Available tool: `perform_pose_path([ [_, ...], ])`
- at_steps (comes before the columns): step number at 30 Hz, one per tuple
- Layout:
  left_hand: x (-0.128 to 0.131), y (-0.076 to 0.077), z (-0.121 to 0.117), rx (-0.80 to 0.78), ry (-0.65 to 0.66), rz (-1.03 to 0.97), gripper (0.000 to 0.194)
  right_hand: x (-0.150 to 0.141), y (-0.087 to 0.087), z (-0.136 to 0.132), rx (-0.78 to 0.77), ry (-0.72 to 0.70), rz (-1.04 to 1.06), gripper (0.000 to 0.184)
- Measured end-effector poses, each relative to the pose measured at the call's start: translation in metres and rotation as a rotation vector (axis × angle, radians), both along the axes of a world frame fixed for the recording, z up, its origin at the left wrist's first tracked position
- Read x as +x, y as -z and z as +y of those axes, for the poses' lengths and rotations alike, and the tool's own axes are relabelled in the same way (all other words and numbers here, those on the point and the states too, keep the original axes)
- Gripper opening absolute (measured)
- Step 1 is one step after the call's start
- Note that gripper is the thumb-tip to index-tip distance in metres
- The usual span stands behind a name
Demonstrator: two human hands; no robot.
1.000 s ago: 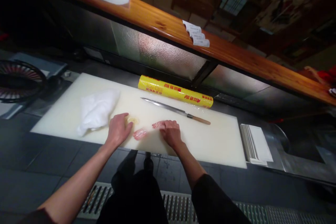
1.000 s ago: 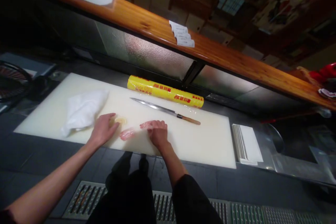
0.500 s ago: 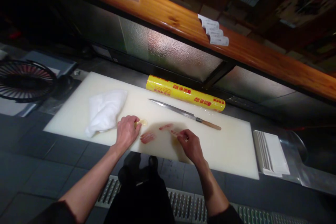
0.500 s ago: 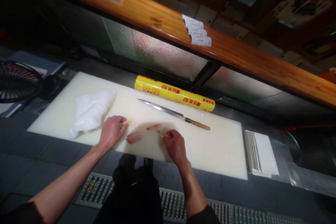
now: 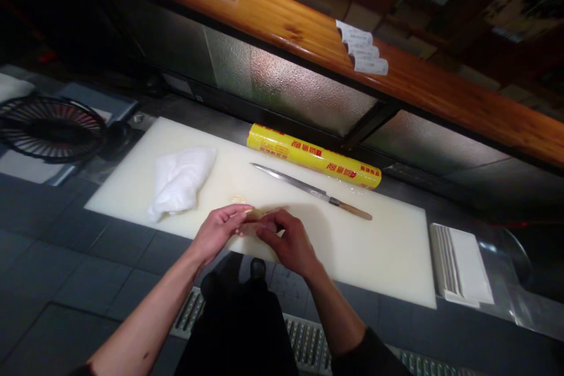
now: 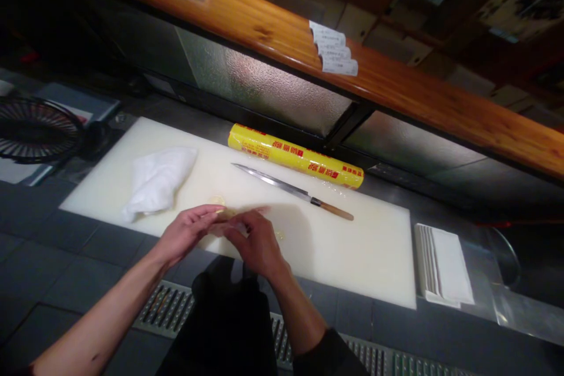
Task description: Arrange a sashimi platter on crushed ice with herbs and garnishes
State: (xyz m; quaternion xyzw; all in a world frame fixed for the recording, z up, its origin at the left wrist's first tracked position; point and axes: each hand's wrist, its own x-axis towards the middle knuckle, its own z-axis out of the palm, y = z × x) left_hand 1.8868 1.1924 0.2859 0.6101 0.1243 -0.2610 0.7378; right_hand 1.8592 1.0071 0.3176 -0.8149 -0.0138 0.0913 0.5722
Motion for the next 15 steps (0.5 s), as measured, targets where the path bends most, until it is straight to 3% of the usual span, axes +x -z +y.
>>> perform_pose_path([
  [5, -0.008, -0.012, -0.008, -0.263, -0.099, 0.134, 0.037, 0.005, 0.0, 0.001, -0.037, 0.107, 0.009, 0.011],
  [8, -0.011, -0.015, -0.013, -0.32, -0.101, 0.119, 0.036, 0.006, 0.0, 0.003, -0.044, 0.12, 0.01, 0.013],
  [12, -0.015, -0.011, -0.021, -0.172, 0.026, 0.007, 0.046, 0.006, 0.009, 0.0, -0.133, 0.104, -0.069, 0.013],
  [15, -0.016, -0.003, -0.022, -0.072, -0.075, 0.03, 0.055, 0.001, 0.026, -0.026, -0.208, 0.181, -0.08, 0.029],
])
